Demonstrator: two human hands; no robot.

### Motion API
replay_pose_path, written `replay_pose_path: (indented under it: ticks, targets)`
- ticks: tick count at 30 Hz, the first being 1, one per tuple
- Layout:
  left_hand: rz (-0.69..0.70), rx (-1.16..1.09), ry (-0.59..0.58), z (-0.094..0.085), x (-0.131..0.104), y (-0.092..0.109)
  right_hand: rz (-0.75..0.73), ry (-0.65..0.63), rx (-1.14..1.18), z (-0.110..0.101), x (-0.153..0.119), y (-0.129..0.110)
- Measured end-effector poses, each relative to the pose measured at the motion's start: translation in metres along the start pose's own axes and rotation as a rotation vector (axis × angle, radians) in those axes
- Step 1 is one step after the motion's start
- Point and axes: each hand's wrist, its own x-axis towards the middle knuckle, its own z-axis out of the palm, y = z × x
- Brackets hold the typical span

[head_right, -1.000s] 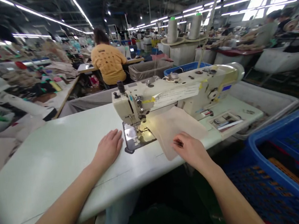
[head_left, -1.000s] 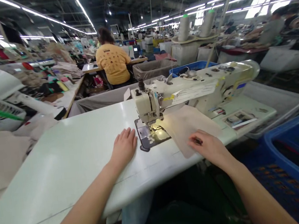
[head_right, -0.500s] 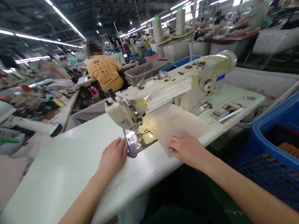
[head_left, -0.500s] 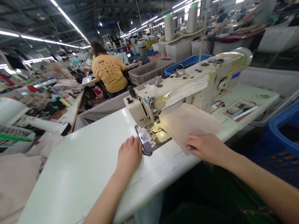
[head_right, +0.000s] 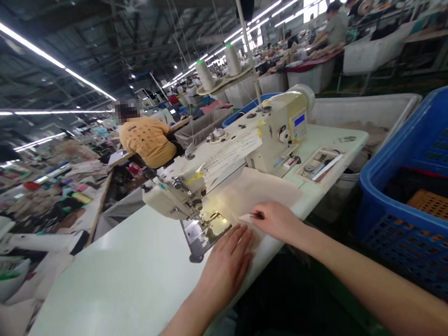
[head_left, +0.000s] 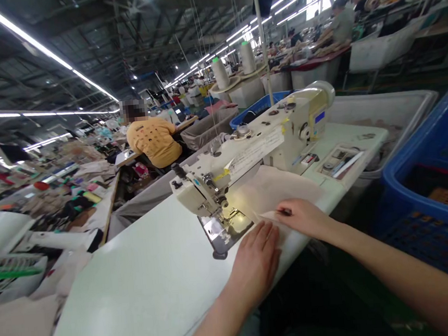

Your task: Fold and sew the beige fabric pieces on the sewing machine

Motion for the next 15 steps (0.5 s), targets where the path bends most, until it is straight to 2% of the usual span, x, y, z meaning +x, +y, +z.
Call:
replay_pose_path:
  ticks: [2, 4, 5, 6, 8, 11, 12, 13, 15]
  targets:
    - [-0.059, 0.001, -0.035, 0.006, 0.01, 0.002, -0.013, 0.186, 0.089, -0.007, 0.004, 0.001]
    - [-0.095, -0.017, -0.07, 0.008, 0.016, 0.002, -0.11, 0.428, 0.156, -0.021, 0.004, -0.005]
    - [-0.095, -0.035, -0.075, 0.008, 0.017, 0.002, -0.185, 0.508, 0.174, -0.03, 0.002, -0.009]
    - [-0.1, -0.056, -0.051, 0.006, 0.017, 0.001, -0.262, 0.526, 0.168, -0.04, -0.001, -0.015]
    - [-0.167, -0.08, 0.126, 0.001, 0.011, 0.0, -0.447, 0.451, 0.138, -0.056, -0.009, -0.029]
    - [-0.304, 0.005, 0.589, -0.013, -0.009, 0.001, -0.62, 0.103, 0.099, -0.061, -0.025, -0.051]
    - [-0.289, 0.054, 0.674, -0.019, -0.017, 0.001, -0.645, -0.013, 0.088, -0.057, -0.03, -0.058]
    - [-0.231, 0.091, 0.67, -0.025, -0.026, 0.002, -0.682, -0.085, 0.081, -0.05, -0.035, -0.065]
    - [-0.082, 0.09, 0.481, -0.034, -0.042, 0.001, -0.733, -0.162, 0.083, -0.03, -0.042, -0.077]
